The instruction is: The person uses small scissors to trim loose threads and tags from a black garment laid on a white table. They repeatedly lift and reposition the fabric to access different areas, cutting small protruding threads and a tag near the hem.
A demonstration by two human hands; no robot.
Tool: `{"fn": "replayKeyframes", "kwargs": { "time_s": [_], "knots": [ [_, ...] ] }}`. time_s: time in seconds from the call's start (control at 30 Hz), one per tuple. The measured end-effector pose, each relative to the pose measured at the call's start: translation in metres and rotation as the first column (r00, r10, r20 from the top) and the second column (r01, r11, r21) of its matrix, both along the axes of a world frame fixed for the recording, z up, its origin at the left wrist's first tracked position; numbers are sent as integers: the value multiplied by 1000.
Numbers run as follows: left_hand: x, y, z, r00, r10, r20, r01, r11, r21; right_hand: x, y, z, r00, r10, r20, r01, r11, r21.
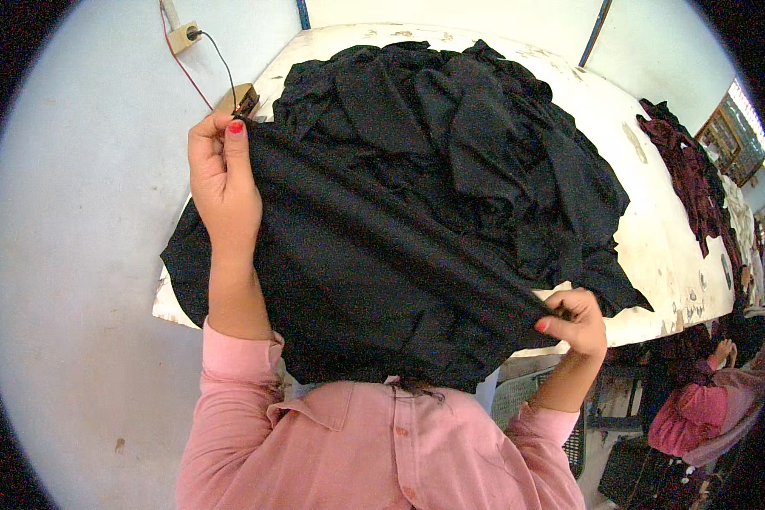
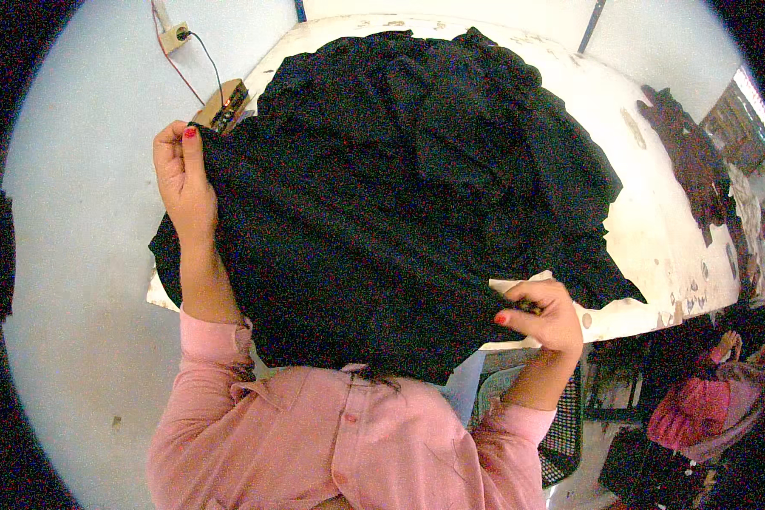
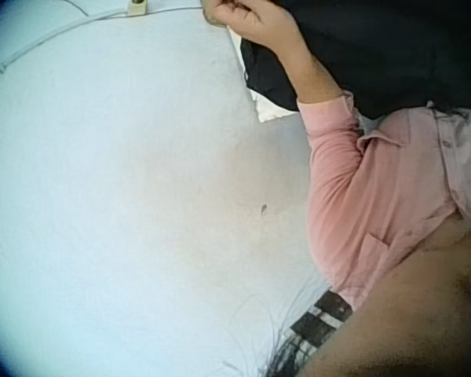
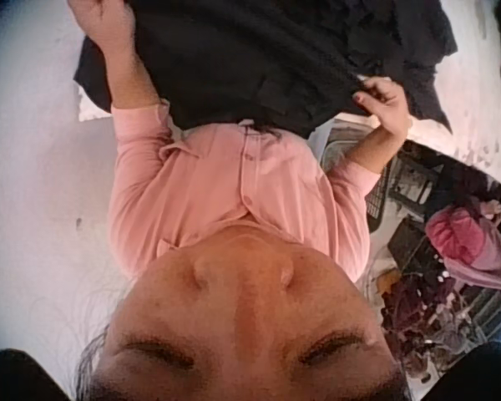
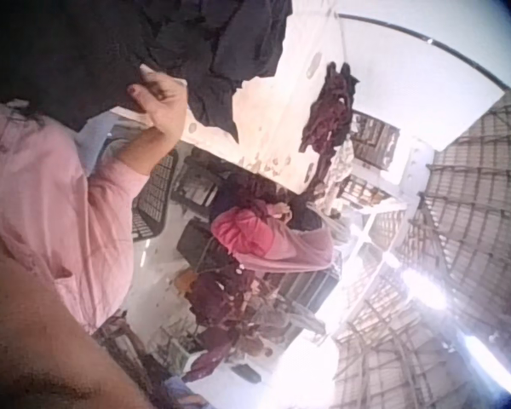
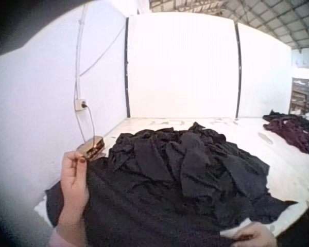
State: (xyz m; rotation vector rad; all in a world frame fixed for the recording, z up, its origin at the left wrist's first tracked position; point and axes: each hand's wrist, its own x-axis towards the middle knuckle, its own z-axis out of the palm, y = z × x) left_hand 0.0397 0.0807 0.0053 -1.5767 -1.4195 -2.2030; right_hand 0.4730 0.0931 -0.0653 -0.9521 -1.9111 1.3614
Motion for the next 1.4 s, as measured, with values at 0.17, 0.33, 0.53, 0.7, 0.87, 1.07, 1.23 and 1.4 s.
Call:
{"fn": "replayKeyframes", "kwargs": {
  "time_s": [0.17, 0.33, 0.53, 0.7, 0.87, 1.07, 1.23, 1.4],
  "knots": [
    [-6, -19, -8, 997, -75, -18, 73, 994, -81, 12, 10, -5, 880, -431, -199, 433, 901, -37],
    [-31, -43, 0, 987, -34, 155, 54, 990, -127, 0, 23, -7, 874, -484, -33, 485, 873, 50],
    [-50, -61, -20, 943, 168, -289, -308, 772, -556, -20, 37, -10, 733, -676, 67, 550, 649, 526],
    [6, -54, 2, 873, 237, -426, -388, 867, -314, -97, 33, 21, 871, -492, -10, 462, 812, 357],
    [48, -29, -39, 711, -215, -670, -131, 895, -426, -163, 27, -5, 922, -336, 191, 163, 785, 598],
    [16, -30, -57, 869, -365, -333, 87, 776, -625, -161, 30, -26, 888, -299, 349, 106, 873, 477],
    [-31, -50, -40, 999, 34, 25, -20, 900, -435, -155, 36, -28, 919, -272, 286, 137, 900, 414],
    [-37, -52, -10, 912, 362, 195, -393, 907, 152, -157, 36, -28, 942, -266, 203, 161, 892, 423]
  ]
}}
